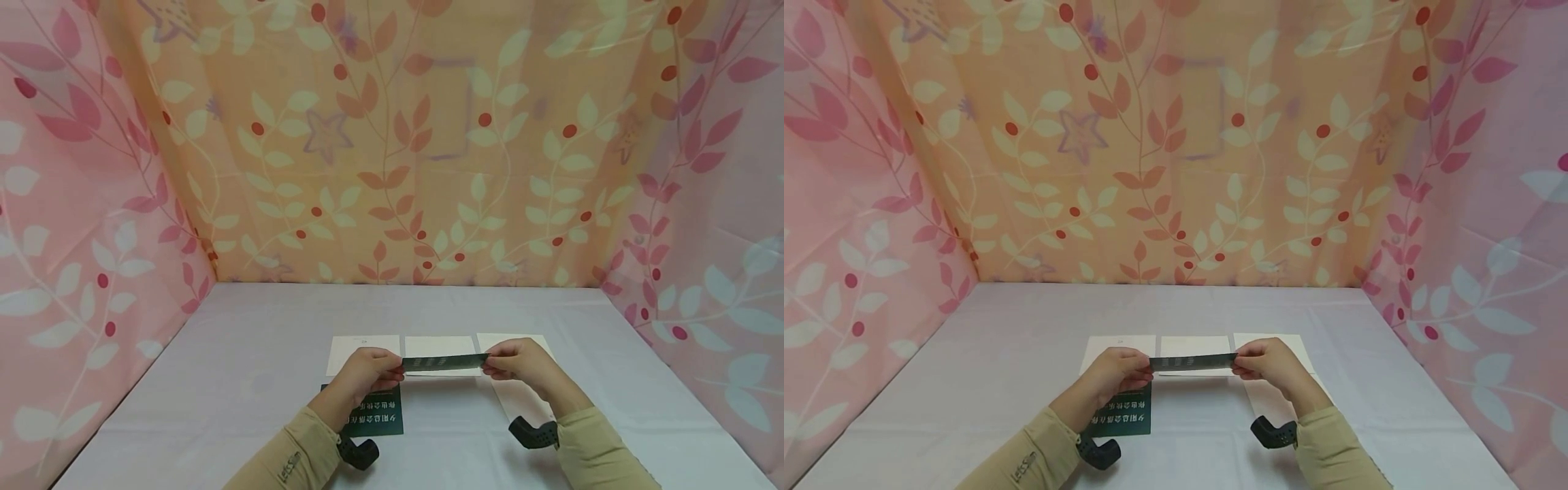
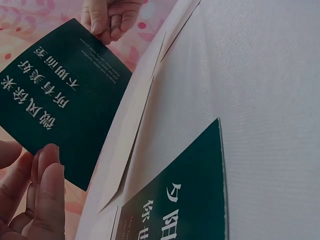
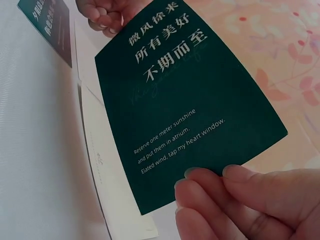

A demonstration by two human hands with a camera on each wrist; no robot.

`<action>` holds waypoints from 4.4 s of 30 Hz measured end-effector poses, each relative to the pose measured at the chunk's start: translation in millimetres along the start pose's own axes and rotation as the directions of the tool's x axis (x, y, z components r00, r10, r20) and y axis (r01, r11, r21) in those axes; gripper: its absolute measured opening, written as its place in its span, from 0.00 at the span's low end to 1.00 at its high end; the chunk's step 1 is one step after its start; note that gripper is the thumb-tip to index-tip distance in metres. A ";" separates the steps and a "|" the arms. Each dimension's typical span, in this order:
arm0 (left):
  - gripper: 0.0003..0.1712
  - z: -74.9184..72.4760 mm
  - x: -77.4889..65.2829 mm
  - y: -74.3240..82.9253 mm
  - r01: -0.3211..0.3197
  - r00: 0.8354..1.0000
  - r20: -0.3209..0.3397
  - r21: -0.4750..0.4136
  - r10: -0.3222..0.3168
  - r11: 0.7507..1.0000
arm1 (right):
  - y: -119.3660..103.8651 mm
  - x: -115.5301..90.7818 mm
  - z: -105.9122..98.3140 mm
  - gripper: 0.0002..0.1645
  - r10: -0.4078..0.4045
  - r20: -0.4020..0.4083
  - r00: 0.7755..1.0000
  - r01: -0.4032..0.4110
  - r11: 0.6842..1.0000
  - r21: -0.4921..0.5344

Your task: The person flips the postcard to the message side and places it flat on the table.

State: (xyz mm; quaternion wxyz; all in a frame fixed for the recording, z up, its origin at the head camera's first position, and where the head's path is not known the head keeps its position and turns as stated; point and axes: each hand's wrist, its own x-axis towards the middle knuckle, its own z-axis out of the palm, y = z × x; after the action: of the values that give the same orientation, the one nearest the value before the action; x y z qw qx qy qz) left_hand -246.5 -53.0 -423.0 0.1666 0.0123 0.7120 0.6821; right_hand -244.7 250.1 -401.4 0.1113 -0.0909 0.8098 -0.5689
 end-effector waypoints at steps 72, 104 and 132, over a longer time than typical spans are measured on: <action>0.06 8.0 0.6 -6.1 -0.062 0.994 -0.076 0.151 0.075 0.987 | 4.1 1.2 18.2 0.04 0.156 -0.129 0.979 -0.169 0.980 -0.100; 0.11 13.6 -7.4 -13.0 0.039 0.999 0.000 0.164 -0.039 0.986 | 15.0 -5.0 20.4 0.04 0.259 -0.147 0.955 -0.283 0.943 -0.176; 0.12 17.4 -14.8 -18.9 0.060 0.998 0.015 0.200 -0.065 0.978 | 25.1 -12.2 20.0 0.05 0.236 -0.058 0.970 -0.243 0.946 -0.213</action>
State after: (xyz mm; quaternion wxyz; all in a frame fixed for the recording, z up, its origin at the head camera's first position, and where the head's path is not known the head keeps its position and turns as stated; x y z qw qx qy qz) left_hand -224.2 -41.2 -438.4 0.1935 0.0140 0.7749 0.6016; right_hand -227.8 243.8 -430.7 0.1560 0.0053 0.8740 -0.4602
